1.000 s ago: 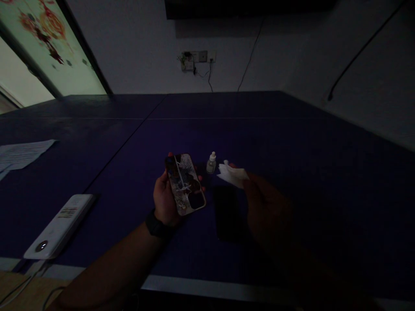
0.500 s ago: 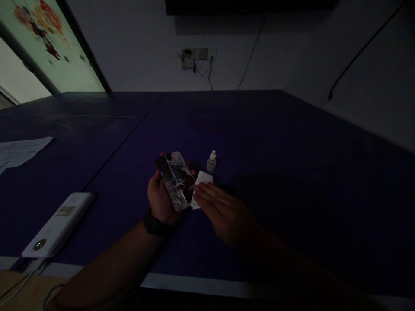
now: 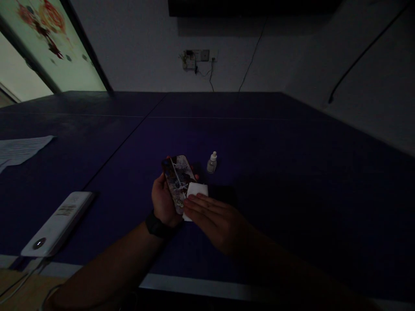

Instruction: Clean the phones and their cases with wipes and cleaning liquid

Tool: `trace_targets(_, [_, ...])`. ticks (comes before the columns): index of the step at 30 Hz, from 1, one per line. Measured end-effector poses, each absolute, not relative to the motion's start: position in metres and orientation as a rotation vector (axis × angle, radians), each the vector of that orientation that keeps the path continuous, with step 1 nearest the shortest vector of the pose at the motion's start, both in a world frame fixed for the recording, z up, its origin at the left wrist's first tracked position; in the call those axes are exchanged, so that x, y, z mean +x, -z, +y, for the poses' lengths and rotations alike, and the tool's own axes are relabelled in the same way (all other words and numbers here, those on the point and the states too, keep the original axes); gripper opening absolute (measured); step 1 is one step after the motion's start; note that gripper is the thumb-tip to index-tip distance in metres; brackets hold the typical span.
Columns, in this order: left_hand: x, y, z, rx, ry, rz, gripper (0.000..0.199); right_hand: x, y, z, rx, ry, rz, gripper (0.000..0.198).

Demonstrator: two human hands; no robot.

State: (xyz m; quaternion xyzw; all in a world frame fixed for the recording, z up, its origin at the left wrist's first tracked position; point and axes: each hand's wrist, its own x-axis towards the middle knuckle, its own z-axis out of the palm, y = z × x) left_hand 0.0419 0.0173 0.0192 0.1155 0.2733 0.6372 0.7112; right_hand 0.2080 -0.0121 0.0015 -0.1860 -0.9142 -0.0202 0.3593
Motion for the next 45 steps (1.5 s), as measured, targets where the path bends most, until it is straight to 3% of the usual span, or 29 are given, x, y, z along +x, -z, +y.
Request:
trace_targets(6, [0.048,-0.015,0.014,0.258,-1.284,0.56,0.049,0.221,-0.006,-0.001,-0.906,-0.064,-1.947,0.04])
trace_targets(10, [0.053,-0.013,0.015,0.197,-1.36,0.603,0.041,0.203,0.002,-0.011,-0.682,-0.027,-2.095,0.032])
trace_targets(14, [0.051,-0.015,0.015,0.192,-1.22,0.658,0.052,0.194,0.007,-0.017,-0.477,-0.116,-2.281,0.032])
trace_targets(20, [0.053,-0.015,0.014,0.192,-1.313,0.672,0.043,0.203,0.008,-0.01,-0.597,-0.077,-2.235,0.033])
trace_targets(25, [0.052,-0.009,0.016,0.273,-1.221,0.625,0.045,0.204,0.001,-0.017,-0.478,-0.447,-2.242,0.034])
trace_targets(28, [0.049,-0.009,0.014,0.378,-1.141,0.556,0.04,0.216,-0.011,-0.011,-0.838,-0.753,-1.874,0.03])
trace_targets(31, [0.046,-0.008,0.011,0.442,-0.94,0.509,0.041,0.231,-0.019,0.001,-1.095,-0.859,-1.353,0.028])
trace_targets(34, [0.047,-0.003,0.007,0.48,-0.866,0.496,0.043,0.238,-0.015,0.011,-1.112,-0.881,-1.143,0.033])
trace_targets(39, [0.059,0.005,0.0,0.658,-0.883,0.698,0.069,0.24,-0.006,0.016,-1.051,-0.835,-1.214,0.037])
trace_targets(45, [0.072,0.004,-0.006,0.725,-1.093,0.869,0.07,0.243,-0.02,0.01,-1.03,-0.593,-1.452,0.028])
